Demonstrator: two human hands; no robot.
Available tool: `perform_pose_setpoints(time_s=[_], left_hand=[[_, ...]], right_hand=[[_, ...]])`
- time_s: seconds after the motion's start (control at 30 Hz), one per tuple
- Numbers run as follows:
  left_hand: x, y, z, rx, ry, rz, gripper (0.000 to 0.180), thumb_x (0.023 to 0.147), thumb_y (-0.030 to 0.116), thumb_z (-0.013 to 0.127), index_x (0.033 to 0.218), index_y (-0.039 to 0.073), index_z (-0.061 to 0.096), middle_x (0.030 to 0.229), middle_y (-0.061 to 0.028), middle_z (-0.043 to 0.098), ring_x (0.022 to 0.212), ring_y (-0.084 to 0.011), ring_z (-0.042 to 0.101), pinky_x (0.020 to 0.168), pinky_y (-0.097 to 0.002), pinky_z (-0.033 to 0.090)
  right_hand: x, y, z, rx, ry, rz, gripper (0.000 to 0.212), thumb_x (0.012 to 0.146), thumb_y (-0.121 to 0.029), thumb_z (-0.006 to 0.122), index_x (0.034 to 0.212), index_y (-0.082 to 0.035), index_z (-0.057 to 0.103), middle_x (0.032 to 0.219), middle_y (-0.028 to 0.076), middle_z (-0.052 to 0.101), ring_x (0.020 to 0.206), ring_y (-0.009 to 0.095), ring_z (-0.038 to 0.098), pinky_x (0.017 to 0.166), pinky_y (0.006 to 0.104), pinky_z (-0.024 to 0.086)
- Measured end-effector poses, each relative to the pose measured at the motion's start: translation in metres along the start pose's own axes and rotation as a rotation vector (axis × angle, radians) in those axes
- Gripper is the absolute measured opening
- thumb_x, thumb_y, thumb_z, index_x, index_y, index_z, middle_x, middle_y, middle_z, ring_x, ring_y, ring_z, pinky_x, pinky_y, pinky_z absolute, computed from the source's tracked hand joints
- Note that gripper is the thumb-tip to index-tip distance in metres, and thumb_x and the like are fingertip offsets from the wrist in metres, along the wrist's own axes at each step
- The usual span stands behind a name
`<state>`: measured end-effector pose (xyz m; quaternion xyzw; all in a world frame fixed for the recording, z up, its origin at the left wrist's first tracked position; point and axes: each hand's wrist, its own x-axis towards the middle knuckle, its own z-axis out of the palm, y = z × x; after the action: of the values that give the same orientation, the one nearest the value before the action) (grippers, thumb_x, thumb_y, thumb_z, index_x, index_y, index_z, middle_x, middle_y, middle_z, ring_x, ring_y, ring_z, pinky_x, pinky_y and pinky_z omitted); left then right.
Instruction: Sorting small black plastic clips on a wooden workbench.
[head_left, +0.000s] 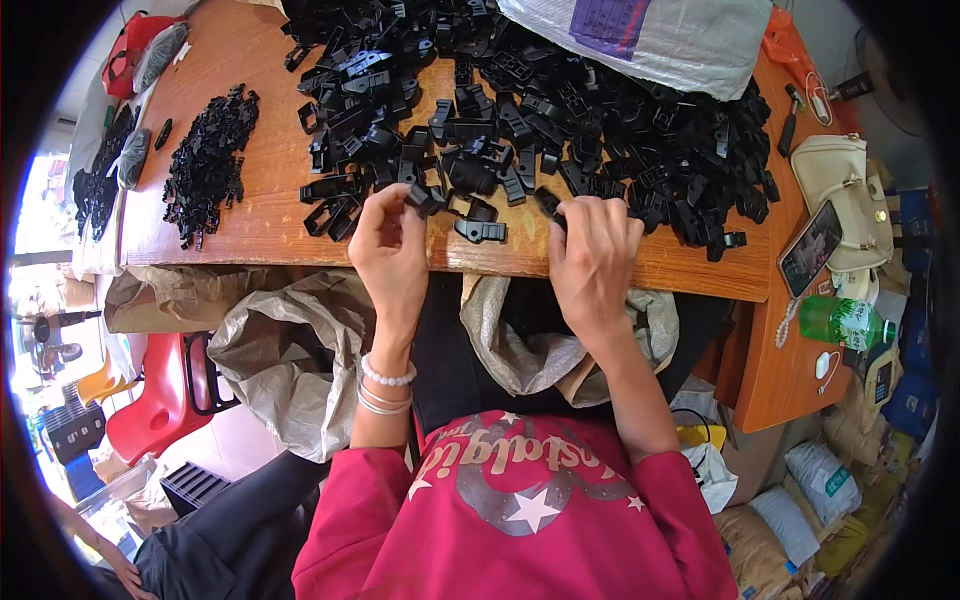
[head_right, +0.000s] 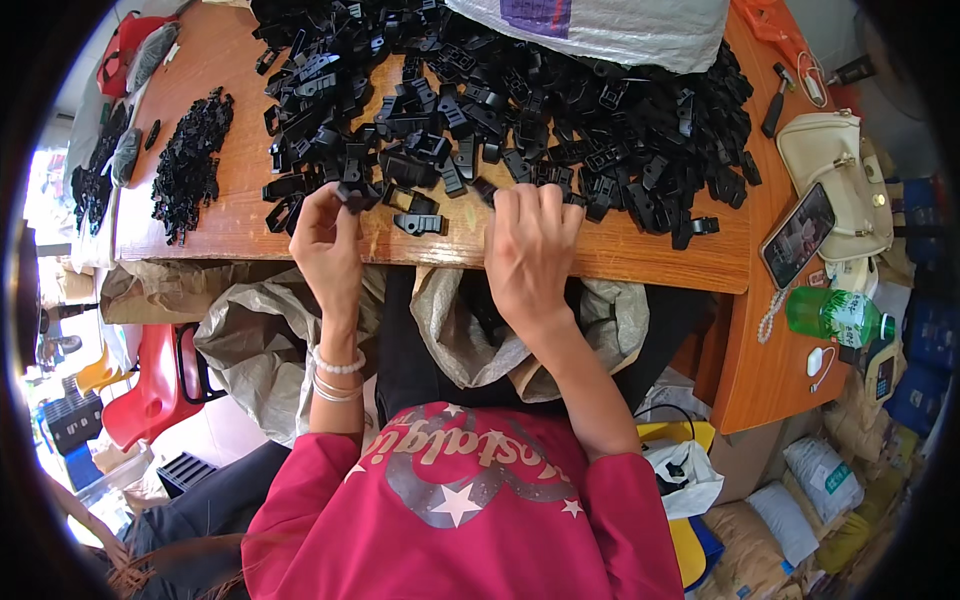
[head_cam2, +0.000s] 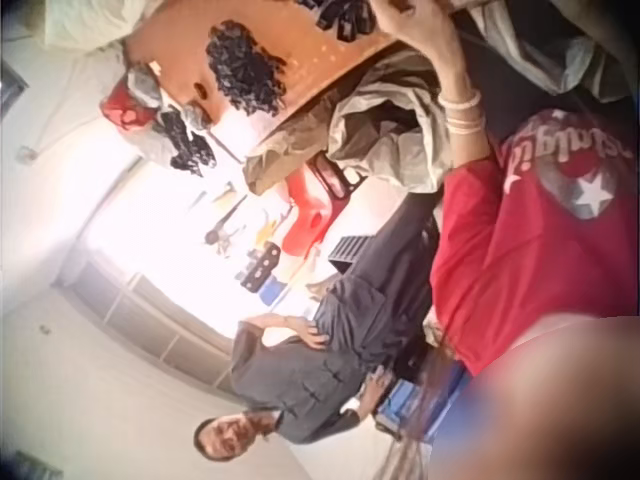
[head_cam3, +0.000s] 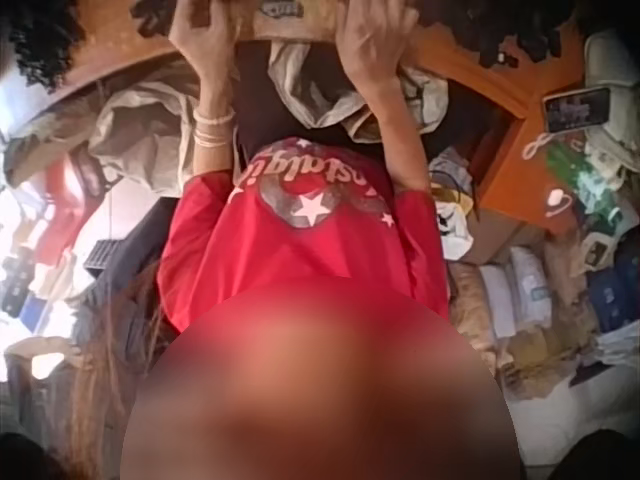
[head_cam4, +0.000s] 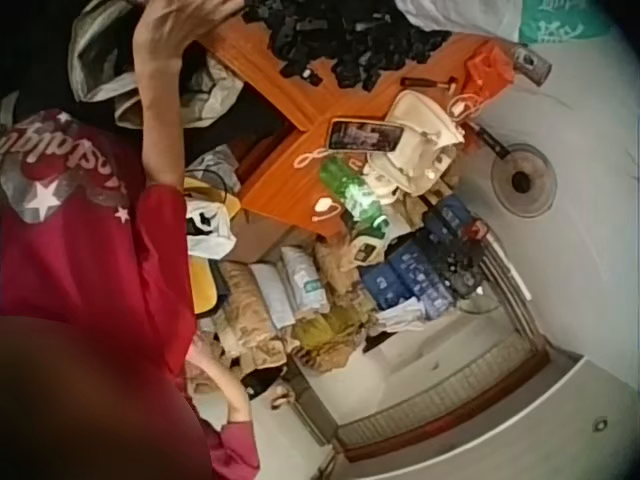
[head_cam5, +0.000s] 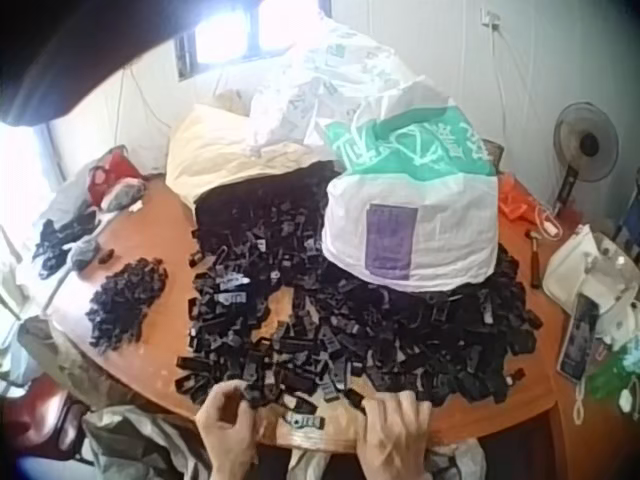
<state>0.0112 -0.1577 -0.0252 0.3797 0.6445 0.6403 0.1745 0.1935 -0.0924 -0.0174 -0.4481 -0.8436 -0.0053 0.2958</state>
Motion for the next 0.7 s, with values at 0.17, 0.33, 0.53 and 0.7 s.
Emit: perform_pose_setpoints(time_s=[0.17, 0.33, 0.53, 0.7], left_hand=[[-0.02, 0.025, 0.004, -0.436, -0.285, -0.29, 0.013, 0.092, 0.001, 0.056, 0.102, -0.006, 0.058, 0.073, -0.0109, 0.064, 0.058, -0.016, 0.062, 0.053, -0.0249, 0.051], [-0.029, 0.031, 0.01, -0.462, -0.431, -0.314, 0.014, 0.092, -0.003, 0.053, 0.105, -0.009, 0.057, 0.076, -0.013, 0.068, 0.066, -0.0167, 0.068, 0.061, -0.0234, 0.054], [-0.024, 0.032, 0.008, -0.367, -0.521, -0.309, 0.019, 0.091, -0.005, 0.05, 0.108, -0.009, 0.059, 0.071, -0.011, 0.067, 0.062, -0.0143, 0.067, 0.058, -0.0212, 0.052], [-0.025, 0.035, 0.008, -0.339, -0.547, -0.356, 0.028, 0.088, -0.007, 0.049, 0.114, -0.008, 0.059, 0.073, -0.0103, 0.068, 0.065, -0.0132, 0.067, 0.058, -0.0195, 0.05]], right_hand=[[0.001, 0.002, -0.007, 0.313, 0.151, 0.012, 0.024, 0.073, 0.002, 0.069, 0.095, -0.004, 0.06, 0.091, 0.009, 0.063, 0.085, 0.025, 0.057, 0.074, 0.0378, 0.041], [0.006, -0.011, -0.036, 0.855, 0.027, -0.098, 0.025, 0.073, 0.004, 0.072, 0.096, -0.002, 0.066, 0.094, 0.01, 0.067, 0.087, 0.026, 0.062, 0.073, 0.0335, 0.05], [0.005, -0.012, -0.038, 0.859, 0.04, -0.103, 0.025, 0.071, 0.006, 0.072, 0.094, -0.001, 0.067, 0.095, 0.01, 0.068, 0.084, 0.026, 0.063, 0.071, 0.0329, 0.051], [0.002, -0.015, -0.037, 0.808, 0.058, -0.117, 0.024, 0.07, 0.007, 0.072, 0.093, -0.001, 0.067, 0.095, 0.01, 0.067, 0.083, 0.026, 0.062, 0.07, 0.0335, 0.05]])
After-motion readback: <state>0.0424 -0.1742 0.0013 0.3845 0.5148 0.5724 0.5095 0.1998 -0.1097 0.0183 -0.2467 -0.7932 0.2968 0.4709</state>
